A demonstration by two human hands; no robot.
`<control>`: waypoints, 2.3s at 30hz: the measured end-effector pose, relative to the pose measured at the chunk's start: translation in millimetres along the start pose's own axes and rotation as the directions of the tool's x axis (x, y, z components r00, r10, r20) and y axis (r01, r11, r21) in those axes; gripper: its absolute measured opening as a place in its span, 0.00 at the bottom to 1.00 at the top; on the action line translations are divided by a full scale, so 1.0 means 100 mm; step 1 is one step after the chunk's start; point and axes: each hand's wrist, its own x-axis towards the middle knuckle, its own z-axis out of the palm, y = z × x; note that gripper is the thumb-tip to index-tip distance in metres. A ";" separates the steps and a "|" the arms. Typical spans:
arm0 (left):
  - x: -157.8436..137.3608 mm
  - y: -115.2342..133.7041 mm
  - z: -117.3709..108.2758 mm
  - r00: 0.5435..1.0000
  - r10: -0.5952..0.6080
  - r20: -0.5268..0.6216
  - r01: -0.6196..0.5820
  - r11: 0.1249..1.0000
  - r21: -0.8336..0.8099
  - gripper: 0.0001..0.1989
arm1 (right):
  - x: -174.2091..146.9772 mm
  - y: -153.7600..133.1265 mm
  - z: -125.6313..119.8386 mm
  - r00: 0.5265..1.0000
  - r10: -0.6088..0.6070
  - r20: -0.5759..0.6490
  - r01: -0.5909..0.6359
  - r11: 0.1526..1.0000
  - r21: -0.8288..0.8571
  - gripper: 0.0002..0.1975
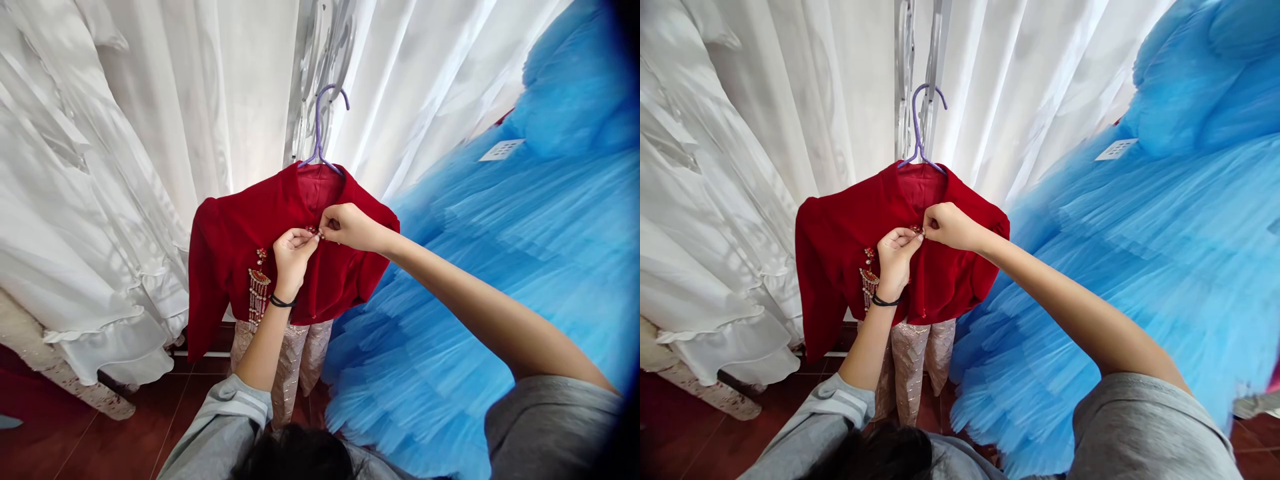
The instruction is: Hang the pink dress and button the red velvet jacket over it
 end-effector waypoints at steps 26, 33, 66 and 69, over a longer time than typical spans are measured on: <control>0.07 0.11 -0.10 0.968 -0.069 0.240 0.021 0.980 0.198 0.15 | -0.04 -0.06 0.11 0.994 0.107 0.000 -0.106 0.983 -0.151 0.05; 0.05 0.13 -0.10 0.960 -0.048 0.276 -0.038 0.955 0.296 0.15 | -0.05 -0.02 0.14 0.997 0.075 -0.007 -0.075 0.981 -0.177 0.05; 0.14 0.21 -0.03 0.956 -0.092 0.278 -0.004 0.944 0.328 0.17 | -0.10 -0.08 0.15 0.971 0.230 -0.061 -0.236 0.964 -0.125 0.08; 0.13 0.22 -0.05 0.951 -0.099 0.293 -0.011 0.935 0.354 0.16 | -0.10 -0.11 0.18 0.970 0.232 -0.077 -0.239 0.966 -0.100 0.07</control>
